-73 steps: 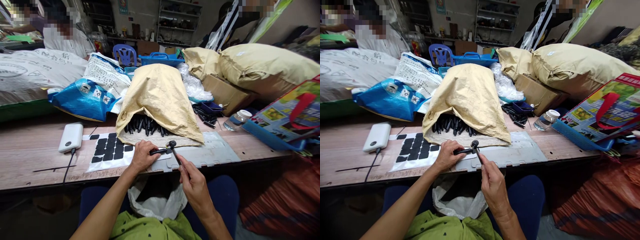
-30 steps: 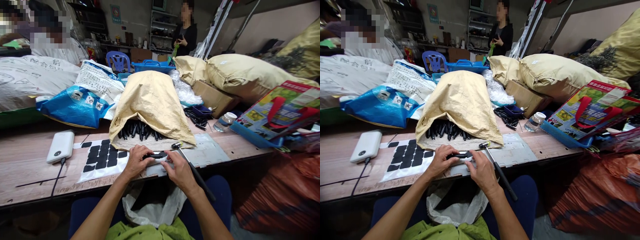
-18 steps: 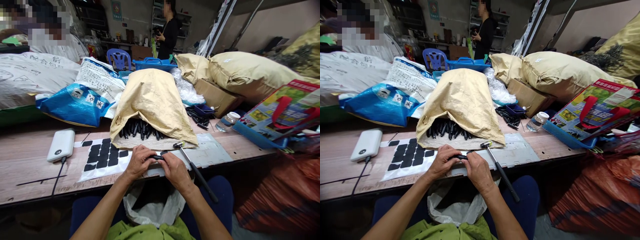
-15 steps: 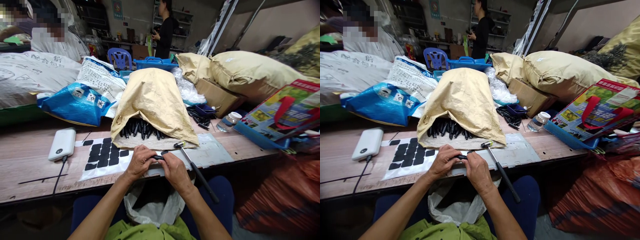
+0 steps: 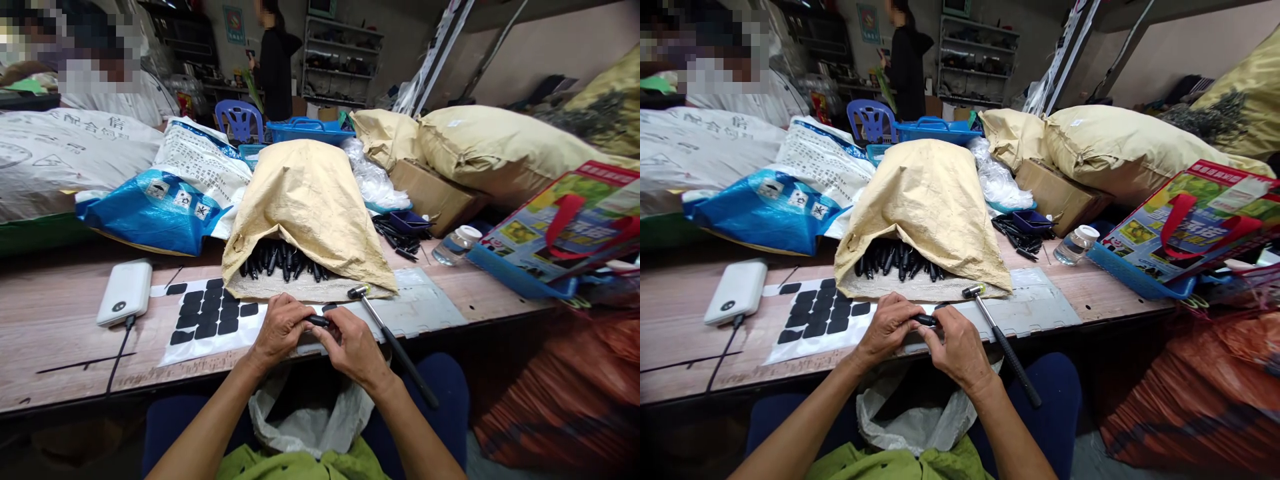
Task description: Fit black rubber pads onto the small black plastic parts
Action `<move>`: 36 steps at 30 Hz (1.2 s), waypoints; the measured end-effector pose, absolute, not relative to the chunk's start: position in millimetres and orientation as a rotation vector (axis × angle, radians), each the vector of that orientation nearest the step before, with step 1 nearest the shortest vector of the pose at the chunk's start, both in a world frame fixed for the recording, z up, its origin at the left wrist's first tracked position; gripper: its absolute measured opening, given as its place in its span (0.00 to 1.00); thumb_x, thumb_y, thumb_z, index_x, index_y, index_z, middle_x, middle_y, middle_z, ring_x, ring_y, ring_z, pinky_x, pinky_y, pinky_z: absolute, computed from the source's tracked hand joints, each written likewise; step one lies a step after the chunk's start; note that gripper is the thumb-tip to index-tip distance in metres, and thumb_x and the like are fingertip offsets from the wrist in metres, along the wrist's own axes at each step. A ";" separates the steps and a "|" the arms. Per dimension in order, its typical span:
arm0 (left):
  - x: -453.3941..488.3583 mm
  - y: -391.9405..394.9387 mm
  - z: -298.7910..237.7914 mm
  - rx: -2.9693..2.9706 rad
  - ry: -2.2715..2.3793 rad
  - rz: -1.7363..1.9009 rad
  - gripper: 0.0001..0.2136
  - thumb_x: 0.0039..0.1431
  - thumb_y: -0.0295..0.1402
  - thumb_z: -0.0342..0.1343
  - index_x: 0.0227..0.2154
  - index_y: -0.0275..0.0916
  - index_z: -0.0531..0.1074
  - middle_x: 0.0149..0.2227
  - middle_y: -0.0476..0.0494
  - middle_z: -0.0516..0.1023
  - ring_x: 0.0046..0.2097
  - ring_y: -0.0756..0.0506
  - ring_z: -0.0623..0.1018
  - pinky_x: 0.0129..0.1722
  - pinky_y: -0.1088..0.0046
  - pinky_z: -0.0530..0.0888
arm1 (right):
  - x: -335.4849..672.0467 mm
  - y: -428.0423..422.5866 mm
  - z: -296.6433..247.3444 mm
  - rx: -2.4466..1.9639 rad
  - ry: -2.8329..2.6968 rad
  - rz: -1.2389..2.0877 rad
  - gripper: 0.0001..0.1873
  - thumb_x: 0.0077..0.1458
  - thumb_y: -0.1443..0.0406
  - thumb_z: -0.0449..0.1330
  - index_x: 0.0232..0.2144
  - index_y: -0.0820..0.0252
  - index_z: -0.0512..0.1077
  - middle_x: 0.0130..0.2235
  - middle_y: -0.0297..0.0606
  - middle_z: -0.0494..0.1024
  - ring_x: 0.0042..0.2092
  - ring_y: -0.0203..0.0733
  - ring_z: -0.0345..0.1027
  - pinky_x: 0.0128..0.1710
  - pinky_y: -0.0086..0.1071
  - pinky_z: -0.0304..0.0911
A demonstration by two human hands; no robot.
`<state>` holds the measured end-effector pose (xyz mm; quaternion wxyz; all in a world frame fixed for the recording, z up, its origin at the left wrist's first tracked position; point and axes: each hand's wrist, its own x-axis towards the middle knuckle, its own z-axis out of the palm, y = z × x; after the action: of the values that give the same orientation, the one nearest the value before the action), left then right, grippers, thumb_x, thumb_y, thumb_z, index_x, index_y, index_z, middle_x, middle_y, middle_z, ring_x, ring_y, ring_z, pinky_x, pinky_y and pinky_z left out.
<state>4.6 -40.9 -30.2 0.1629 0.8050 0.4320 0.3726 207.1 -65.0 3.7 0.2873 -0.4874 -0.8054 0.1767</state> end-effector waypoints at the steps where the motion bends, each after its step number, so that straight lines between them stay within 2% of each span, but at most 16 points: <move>1: 4.5 -41.3 -29.9 2.302 1.229 1.063 0.06 0.63 0.31 0.60 0.42 0.43 0.80 0.36 0.48 0.83 0.42 0.42 0.73 0.47 0.59 0.63 | 207.0 -64.8 5.6 -1.295 -2.165 0.469 0.05 0.66 0.61 0.59 0.40 0.57 0.70 0.36 0.37 0.72 0.38 0.42 0.66 0.38 0.32 0.59; 6: 4.8 -42.4 -29.2 2.314 1.211 1.092 0.06 0.65 0.33 0.58 0.40 0.43 0.80 0.35 0.46 0.83 0.41 0.42 0.73 0.47 0.59 0.63 | 199.8 -63.2 6.0 -1.264 -2.204 0.325 0.07 0.65 0.67 0.57 0.32 0.57 0.67 0.36 0.38 0.72 0.39 0.44 0.64 0.38 0.34 0.56; 12: 4.3 -43.5 -26.7 2.321 1.162 1.148 0.07 0.64 0.29 0.56 0.37 0.42 0.80 0.31 0.47 0.81 0.39 0.43 0.73 0.47 0.59 0.64 | 188.6 -65.8 -5.9 -1.241 -2.086 0.262 0.11 0.62 0.67 0.57 0.27 0.56 0.63 0.31 0.37 0.69 0.36 0.44 0.61 0.35 0.35 0.54; 15: 4.7 -44.0 -25.5 2.299 1.170 1.146 0.08 0.63 0.28 0.56 0.38 0.42 0.80 0.33 0.47 0.82 0.40 0.42 0.73 0.48 0.59 0.63 | 190.4 -67.7 -9.6 -1.242 -2.047 0.335 0.09 0.63 0.65 0.57 0.29 0.57 0.65 0.32 0.37 0.70 0.37 0.44 0.62 0.36 0.35 0.56; 18: 5.7 -44.7 -23.7 2.250 1.218 1.113 0.08 0.63 0.29 0.57 0.39 0.43 0.80 0.35 0.46 0.83 0.43 0.41 0.72 0.49 0.58 0.63 | 197.1 -69.9 -8.9 -1.248 -2.036 0.443 0.04 0.65 0.64 0.56 0.37 0.58 0.69 0.35 0.38 0.71 0.39 0.43 0.65 0.40 0.34 0.59; 23: 7.0 -45.0 -19.9 2.200 1.214 1.062 0.06 0.61 0.30 0.59 0.38 0.44 0.80 0.35 0.47 0.82 0.43 0.40 0.72 0.49 0.57 0.63 | 206.8 -72.9 -3.8 -1.264 -2.038 0.538 0.07 0.62 0.63 0.59 0.43 0.58 0.71 0.36 0.38 0.72 0.39 0.42 0.66 0.39 0.33 0.61; 30: 7.2 -44.0 -19.3 2.133 1.209 1.105 0.06 0.58 0.26 0.58 0.36 0.42 0.75 0.36 0.47 0.80 0.45 0.41 0.71 0.49 0.60 0.64 | 205.1 -72.3 -1.4 -1.342 -1.926 0.778 0.08 0.60 0.61 0.62 0.41 0.58 0.72 0.30 0.31 0.71 0.28 0.35 0.63 0.30 0.29 0.59; 33: 7.1 -44.5 -19.9 2.140 1.202 1.101 0.06 0.57 0.24 0.58 0.35 0.41 0.73 0.36 0.47 0.79 0.45 0.41 0.71 0.49 0.60 0.63 | 202.5 -71.8 0.2 -1.358 -1.926 0.793 0.10 0.63 0.58 0.60 0.37 0.58 0.73 0.28 0.31 0.71 0.28 0.36 0.62 0.30 0.29 0.57; 36: 7.0 -45.1 -20.3 2.146 1.202 1.092 0.05 0.57 0.25 0.60 0.35 0.41 0.73 0.37 0.47 0.79 0.45 0.41 0.71 0.49 0.61 0.64 | 200.4 -71.0 -0.3 -1.327 -1.899 0.753 0.10 0.65 0.60 0.58 0.36 0.59 0.74 0.31 0.34 0.73 0.32 0.38 0.65 0.32 0.30 0.59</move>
<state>7.0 -45.1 -20.3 0.2231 0.7774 0.4353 0.3955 200.4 -71.0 -0.3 0.3457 -0.5112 -0.7314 0.2901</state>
